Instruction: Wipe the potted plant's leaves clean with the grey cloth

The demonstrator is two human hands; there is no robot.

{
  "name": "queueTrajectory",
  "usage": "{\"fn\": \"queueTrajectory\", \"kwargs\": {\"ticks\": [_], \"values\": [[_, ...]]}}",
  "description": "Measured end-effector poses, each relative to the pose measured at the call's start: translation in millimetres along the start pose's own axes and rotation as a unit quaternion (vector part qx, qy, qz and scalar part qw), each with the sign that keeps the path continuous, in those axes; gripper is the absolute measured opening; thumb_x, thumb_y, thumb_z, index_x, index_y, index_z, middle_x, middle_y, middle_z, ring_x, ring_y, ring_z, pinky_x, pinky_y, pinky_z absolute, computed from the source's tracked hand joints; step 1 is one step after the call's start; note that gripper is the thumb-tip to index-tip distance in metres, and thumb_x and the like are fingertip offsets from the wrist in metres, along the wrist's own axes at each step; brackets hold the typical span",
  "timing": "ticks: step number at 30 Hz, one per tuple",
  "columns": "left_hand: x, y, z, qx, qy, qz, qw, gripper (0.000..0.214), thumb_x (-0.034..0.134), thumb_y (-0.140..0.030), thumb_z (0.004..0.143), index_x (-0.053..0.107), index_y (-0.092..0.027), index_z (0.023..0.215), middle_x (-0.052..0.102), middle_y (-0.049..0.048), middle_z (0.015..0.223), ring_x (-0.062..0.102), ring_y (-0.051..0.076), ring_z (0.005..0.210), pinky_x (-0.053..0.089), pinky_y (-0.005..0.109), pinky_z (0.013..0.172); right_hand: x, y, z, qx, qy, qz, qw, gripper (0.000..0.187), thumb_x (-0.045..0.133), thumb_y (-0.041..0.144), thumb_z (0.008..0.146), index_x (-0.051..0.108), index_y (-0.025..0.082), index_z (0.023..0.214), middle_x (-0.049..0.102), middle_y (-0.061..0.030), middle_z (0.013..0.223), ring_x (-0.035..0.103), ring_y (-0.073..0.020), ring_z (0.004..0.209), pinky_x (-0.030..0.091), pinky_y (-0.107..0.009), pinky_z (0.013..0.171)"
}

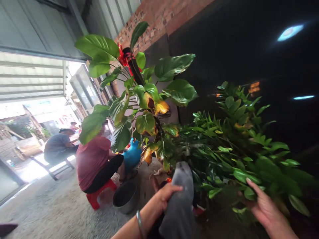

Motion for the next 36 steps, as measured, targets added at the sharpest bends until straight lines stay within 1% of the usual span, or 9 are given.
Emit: {"fn": "queueTrajectory", "kwargs": {"ticks": [3,10,14,18,21,24,26,32,36], "values": [[2.2,18,-19,-0.006,0.031,0.014,0.999,0.035,0.082,-0.018,0.047,0.072,-0.009,0.079,0.072,0.0069,0.065,0.064,0.018,0.056,0.05,0.029,0.06,2,0,-6,0.021,-0.009,0.002,1.0,0.025,0.072,0.015,0.051,0.065,0.025,0.072,0.069,0.0038,0.057,0.059,-0.017,0.045,0.048,-0.025,0.036],[-1.1,-94,-50,0.119,-0.046,-0.108,0.986,0.014,0.074,-0.018,0.064,0.064,-0.016,0.074,0.07,0.0007,0.061,0.064,0.015,0.053,0.052,0.027,0.059,1,-4,2,0.019,-0.018,0.025,0.999,0.024,0.073,0.012,0.052,0.064,0.024,0.069,0.069,0.0058,0.056,0.059,-0.0165,0.044,0.053,-0.028,0.04],[12.5,-56,-23,0.036,-0.072,-0.051,0.995,0.011,0.072,-0.022,0.065,0.066,-0.013,0.069,0.067,0.0025,0.055,0.06,0.015,0.05,0.05,0.027,0.057,-2,-7,9,0.01,-0.009,0.009,1.0,0.022,0.074,0.014,0.054,0.065,0.024,0.07,0.069,0.0044,0.058,0.06,-0.0179,0.047,0.054,-0.03,0.041],[46.9,-28,-20,0.044,0.033,0.039,0.998,0.037,0.082,-0.022,0.044,0.071,-0.013,0.078,0.071,0.0035,0.065,0.063,0.017,0.057,0.05,0.028,0.06,-2,-2,7,-0.004,-0.005,0.006,1.0,0.022,0.074,0.015,0.052,0.063,0.025,0.069,0.069,0.0034,0.059,0.06,-0.0182,0.048,0.051,-0.028,0.038],[65.7,-67,-38,0.115,0.089,0.052,0.988,0.051,0.086,-0.025,0.039,0.071,-0.012,0.085,0.072,0.004,0.071,0.063,0.017,0.059,0.049,0.028,0.059,0,0,-1,0.006,-0.017,0.02,1.0,0.025,0.073,0.013,0.049,0.063,0.024,0.069,0.068,0.0047,0.055,0.059,-0.0171,0.044,0.048,-0.026,0.034],[58.9,-129,-46,0.218,0.035,0.008,0.975,0.051,0.087,-0.027,0.042,0.069,-0.015,0.087,0.072,0.0021,0.071,0.063,0.016,0.058,0.05,0.027,0.058,5,2,-8,0.017,-0.017,0.029,0.999,0.026,0.072,0.012,0.047,0.063,0.024,0.069,0.067,0.0056,0.053,0.057,-0.0161,0.04,0.046,-0.025,0.03],[50.7,-143,-39,0.235,-0.009,-0.015,0.972,0.048,0.086,-0.028,0.041,0.067,-0.016,0.083,0.07,0.0007,0.067,0.062,0.015,0.056,0.05,0.027,0.058,6,2,-10,0.021,-0.019,0.037,0.999,0.027,0.072,0.011,0.047,0.063,0.024,0.068,0.067,0.0062,0.053,0.057,-0.0158,0.04,0.045,-0.024,0.029],[58.9,-46,-11,0.06,0.028,0.102,0.993,0.045,0.085,-0.027,0.034,0.07,-0.014,0.074,0.071,0.0022,0.063,0.061,0.017,0.057,0.05,0.03,0.06,5,-1,-10,0.036,-0.01,0.052,0.998,0.024,0.074,0.012,0.048,0.065,0.023,0.067,0.069,0.0048,0.054,0.058,-0.0147,0.041,0.043,-0.021,0.029],[84.8,-64,-32,0.092,0.099,0.109,0.985,0.048,0.086,-0.027,0.036,0.073,-0.014,0.08,0.073,0.0029,0.07,0.063,0.017,0.061,0.05,0.03,0.063,2,-1,-8,0.039,-0.017,0.052,0.998,0.024,0.074,0.012,0.047,0.066,0.023,0.067,0.07,0.0047,0.055,0.059,-0.0142,0.044,0.045,-0.02,0.032]]}}
Point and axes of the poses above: each hand's wrist, its own z-axis towards the middle knuckle, its own x-axis out of the palm, y = z × x, the point moved 10 cm from there along z, towards the middle knuckle
